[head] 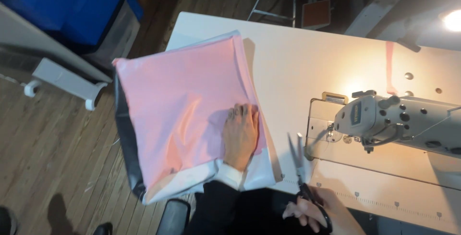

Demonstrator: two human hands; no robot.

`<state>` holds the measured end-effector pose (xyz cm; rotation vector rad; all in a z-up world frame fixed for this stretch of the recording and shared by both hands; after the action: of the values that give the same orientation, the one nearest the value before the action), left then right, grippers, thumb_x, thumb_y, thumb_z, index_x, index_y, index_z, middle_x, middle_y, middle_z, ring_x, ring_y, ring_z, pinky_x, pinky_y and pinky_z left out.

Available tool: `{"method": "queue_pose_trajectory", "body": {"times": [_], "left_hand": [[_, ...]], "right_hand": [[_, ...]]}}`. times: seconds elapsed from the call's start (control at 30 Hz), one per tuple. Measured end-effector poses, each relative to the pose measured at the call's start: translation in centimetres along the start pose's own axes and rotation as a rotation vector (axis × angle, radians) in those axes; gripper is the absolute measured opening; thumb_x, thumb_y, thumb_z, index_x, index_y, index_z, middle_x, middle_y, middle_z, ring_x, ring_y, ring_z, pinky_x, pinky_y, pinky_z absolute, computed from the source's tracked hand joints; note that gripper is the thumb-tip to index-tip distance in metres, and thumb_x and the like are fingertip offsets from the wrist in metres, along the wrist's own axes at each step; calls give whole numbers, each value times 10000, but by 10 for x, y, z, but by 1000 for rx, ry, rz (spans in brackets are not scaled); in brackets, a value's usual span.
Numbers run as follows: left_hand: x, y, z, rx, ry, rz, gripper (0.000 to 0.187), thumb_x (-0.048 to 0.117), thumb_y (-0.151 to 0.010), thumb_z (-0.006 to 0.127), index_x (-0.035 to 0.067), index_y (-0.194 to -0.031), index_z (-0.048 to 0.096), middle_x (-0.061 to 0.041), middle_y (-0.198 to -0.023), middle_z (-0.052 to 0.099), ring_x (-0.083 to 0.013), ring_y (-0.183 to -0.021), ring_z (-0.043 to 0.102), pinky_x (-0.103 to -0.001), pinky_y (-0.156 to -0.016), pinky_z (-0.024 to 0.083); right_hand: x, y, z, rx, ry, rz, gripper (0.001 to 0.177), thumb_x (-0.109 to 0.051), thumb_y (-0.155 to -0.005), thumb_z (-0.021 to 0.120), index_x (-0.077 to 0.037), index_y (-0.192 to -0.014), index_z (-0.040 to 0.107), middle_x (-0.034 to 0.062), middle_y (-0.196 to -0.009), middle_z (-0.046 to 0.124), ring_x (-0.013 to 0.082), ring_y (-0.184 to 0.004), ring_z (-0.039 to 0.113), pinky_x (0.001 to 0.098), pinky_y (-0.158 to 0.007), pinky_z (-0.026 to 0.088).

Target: Trimming the excess edges of a pink and white leather bag using scissors.

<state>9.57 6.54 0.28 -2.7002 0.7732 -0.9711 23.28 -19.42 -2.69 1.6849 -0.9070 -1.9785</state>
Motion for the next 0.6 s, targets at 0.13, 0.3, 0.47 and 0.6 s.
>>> {"method": "queue_pose_trajectory", "body": {"times": [0.13, 0.3, 0.47, 0.6], "left_hand": [[-3, 20, 8, 71, 20, 40, 149, 162, -1030, 570, 36, -1053, 645, -193, -1007, 660, -375, -949, 644, -476, -845, 523], [-5, 16, -17, 51, 285, -82, 129, 112, -979, 608, 15, -1037, 670, -178, -998, 682, -363, -934, 662, -450, -813, 520], [-10, 30, -21, -68, 453, -281, 158, 131, -906, 686, 7, -1000, 717, -161, -909, 727, -298, -790, 711, -395, -705, 554], [-9, 38, -23, -108, 498, -384, 180, 182, -909, 708, 17, -968, 746, -139, -827, 760, -274, -731, 733, -370, -682, 555]], "right_hand": [[-21, 7, 34, -89, -127, 86, 404, -370, -816, 740, 2, -973, 756, 39, -689, 644, 109, -554, 602, 243, -425, 407], [-19, -9, 34, -90, 84, 36, 402, -388, -855, 776, 10, -911, 747, 52, -639, 644, 94, -520, 586, 224, -447, 410], [-44, 6, 33, -96, 264, 228, 487, -451, -875, 763, 22, -793, 684, 40, -582, 603, 108, -432, 507, 230, -409, 373], [-1, -3, 12, -72, 161, 299, 495, -492, -878, 680, -5, -795, 708, 33, -580, 620, 100, -423, 531, 243, -385, 371]]}}
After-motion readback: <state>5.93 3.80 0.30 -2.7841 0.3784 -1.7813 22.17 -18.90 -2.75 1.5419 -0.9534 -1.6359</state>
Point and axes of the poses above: each hand's wrist, its own y-axis away from the middle knuckle, its own z-axis out of the palm, x = y × z, the point moved 2 cm from there along -y, towards the middle knuckle
